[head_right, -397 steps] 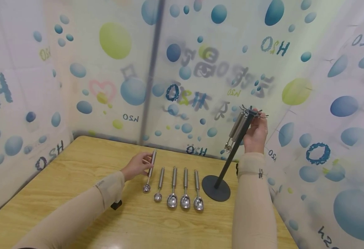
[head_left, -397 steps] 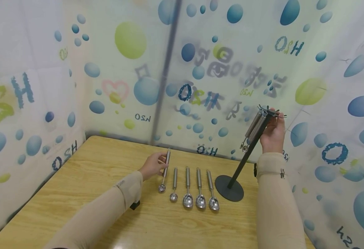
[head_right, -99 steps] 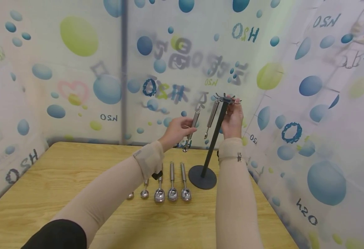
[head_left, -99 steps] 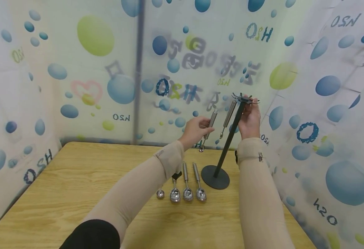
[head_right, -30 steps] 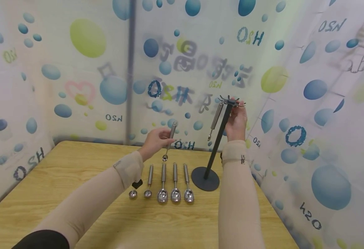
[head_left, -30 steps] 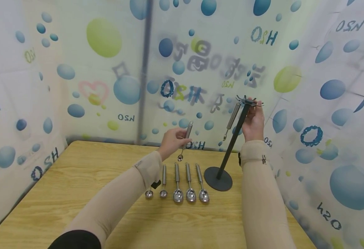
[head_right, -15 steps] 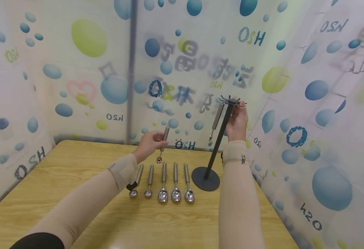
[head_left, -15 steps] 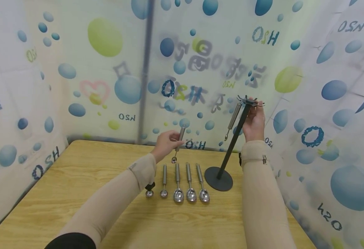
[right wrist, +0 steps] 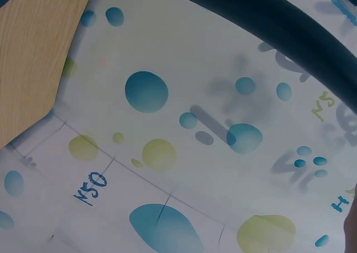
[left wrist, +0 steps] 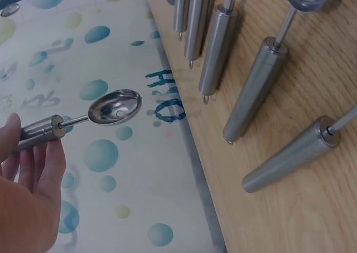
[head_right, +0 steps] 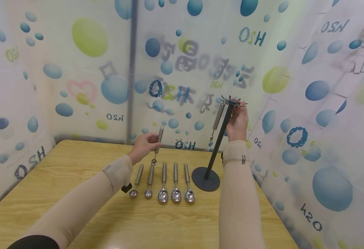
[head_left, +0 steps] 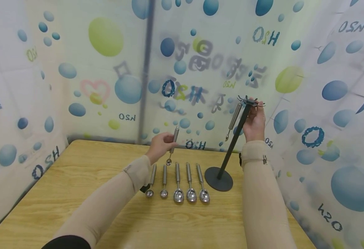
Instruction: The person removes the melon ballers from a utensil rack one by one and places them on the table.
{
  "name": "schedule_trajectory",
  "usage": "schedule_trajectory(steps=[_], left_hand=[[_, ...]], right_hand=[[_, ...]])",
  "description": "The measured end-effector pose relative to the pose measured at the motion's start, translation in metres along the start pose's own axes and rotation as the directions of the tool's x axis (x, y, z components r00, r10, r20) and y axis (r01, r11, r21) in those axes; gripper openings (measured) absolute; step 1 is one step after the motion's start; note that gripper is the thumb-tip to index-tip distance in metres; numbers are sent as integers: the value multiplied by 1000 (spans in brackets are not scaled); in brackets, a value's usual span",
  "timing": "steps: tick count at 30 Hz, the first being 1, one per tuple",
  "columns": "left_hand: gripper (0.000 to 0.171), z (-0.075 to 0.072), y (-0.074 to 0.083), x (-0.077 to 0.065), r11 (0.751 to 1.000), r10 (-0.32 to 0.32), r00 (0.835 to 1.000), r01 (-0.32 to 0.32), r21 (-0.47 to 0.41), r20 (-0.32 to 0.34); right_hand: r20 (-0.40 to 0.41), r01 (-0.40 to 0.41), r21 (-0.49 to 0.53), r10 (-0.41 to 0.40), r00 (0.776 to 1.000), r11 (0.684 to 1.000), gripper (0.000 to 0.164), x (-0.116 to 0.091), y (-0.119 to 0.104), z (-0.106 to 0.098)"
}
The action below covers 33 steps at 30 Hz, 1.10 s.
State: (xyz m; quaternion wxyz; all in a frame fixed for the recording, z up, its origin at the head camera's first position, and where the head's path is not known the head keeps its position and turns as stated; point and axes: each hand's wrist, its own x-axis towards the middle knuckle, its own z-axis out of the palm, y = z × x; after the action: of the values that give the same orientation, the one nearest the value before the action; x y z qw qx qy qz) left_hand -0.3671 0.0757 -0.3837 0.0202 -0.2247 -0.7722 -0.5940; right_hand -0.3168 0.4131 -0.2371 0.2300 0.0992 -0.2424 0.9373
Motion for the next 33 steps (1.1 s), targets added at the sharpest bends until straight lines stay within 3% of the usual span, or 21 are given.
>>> schedule_trajectory(steps=[5,12,22,33], left_hand=[[32,-5,-3,-2,999,-13,1000,14,38,-11],[59,-13,-12,-4,998,-64,998,64,-14,-12],[57,-22,-23,-8,997,-72,997,71,-21,-10],[56,-35,-37,-13,989,-129,992,128,-70,-7]], right_hand=[[6,2,5,-2,1000,1000,18,1,0,-1],[-1,0,5,0,1000,1000,18,0,0,-1],[-5,-8,13,8,1000,1000,17,1,0,-1],[12,15,-21,-15,1000,1000,17,3,2,0]])
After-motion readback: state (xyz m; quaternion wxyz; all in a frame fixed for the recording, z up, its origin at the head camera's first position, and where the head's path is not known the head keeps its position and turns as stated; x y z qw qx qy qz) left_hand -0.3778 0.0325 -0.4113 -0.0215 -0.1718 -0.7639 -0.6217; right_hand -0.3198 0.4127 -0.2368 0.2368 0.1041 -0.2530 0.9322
